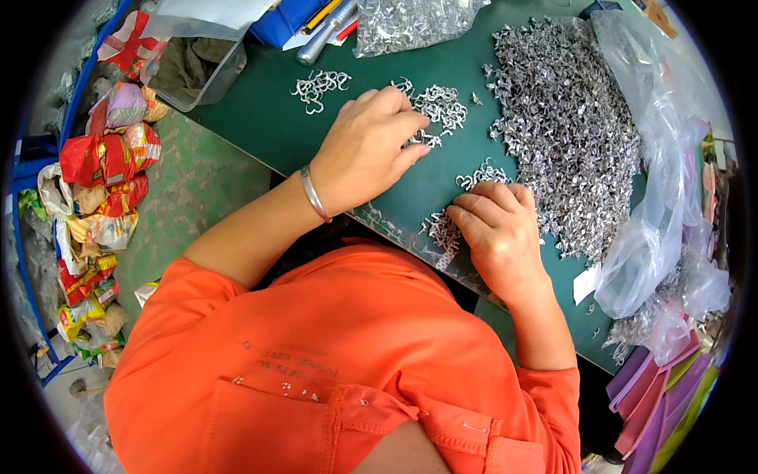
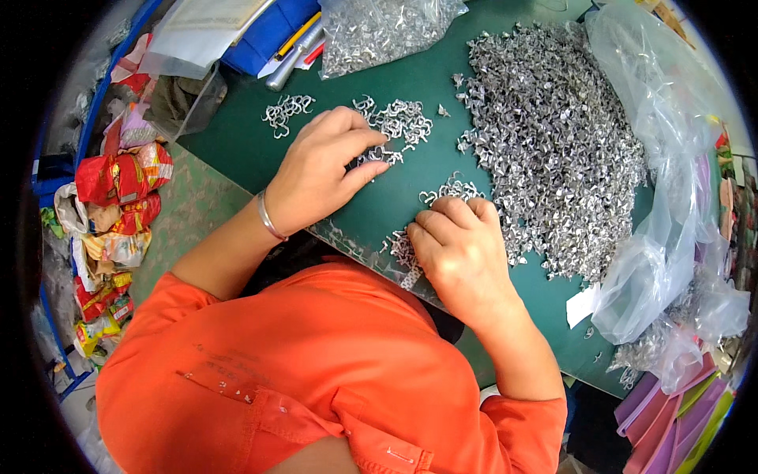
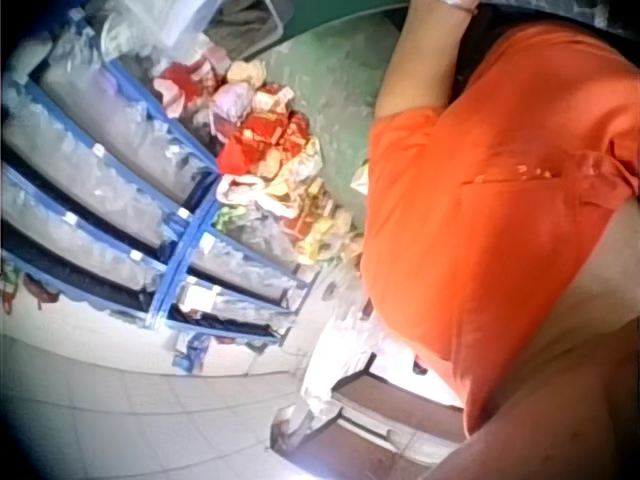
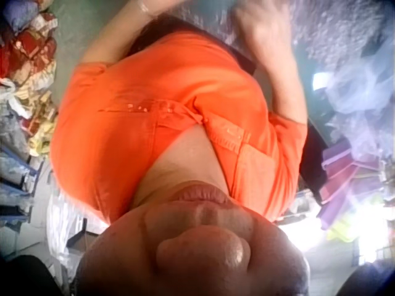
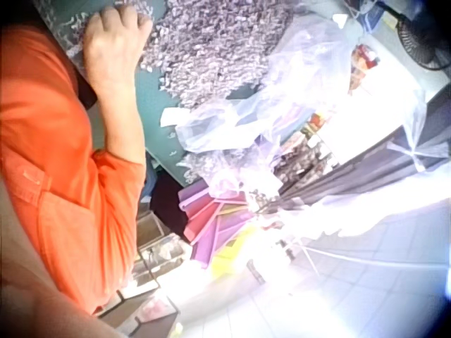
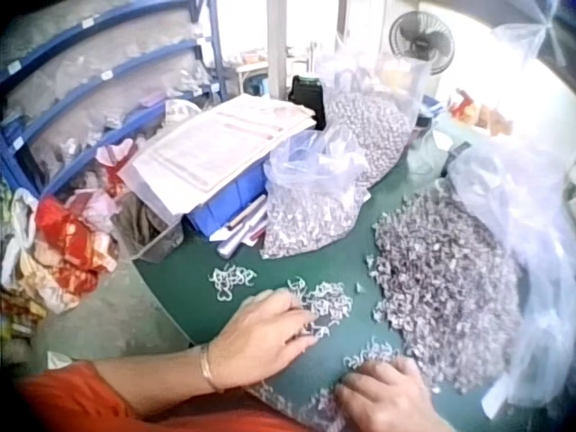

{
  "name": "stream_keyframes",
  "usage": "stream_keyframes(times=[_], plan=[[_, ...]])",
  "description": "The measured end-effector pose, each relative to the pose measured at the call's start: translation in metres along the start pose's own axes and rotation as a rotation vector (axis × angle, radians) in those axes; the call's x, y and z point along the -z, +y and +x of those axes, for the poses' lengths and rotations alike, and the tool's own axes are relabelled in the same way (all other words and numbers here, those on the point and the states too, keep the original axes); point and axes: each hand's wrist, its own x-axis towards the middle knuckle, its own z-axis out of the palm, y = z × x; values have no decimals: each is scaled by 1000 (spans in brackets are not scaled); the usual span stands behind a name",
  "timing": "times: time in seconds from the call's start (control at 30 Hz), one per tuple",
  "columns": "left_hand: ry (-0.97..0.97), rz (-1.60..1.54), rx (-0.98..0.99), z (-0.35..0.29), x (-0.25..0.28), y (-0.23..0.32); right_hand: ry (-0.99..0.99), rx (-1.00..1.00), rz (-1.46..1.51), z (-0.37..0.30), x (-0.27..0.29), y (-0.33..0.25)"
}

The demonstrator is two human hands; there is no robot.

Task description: The person sits at a green workbench and repeatedly picks up small silver metal pieces, interlocks them by hand, and places the assembled pieces into a growing pile. The person handles the parts one at a time, occasionally adjusting the pile of finished pieces.

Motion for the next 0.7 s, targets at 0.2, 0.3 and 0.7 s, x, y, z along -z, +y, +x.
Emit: stream_keyframes(times=[0.2, 0.3, 0.7], plan=[[-17, -17, -9, 1, -5, -3, 34, -4, 16, -6, -3, -1], [-22, -80, 10, -1, -1, -5, 40, -55, 80, -9, -2, -4], [-46, -123, 12, -12, 10, -1, -33, -197, 274, 27, 8, 15]])
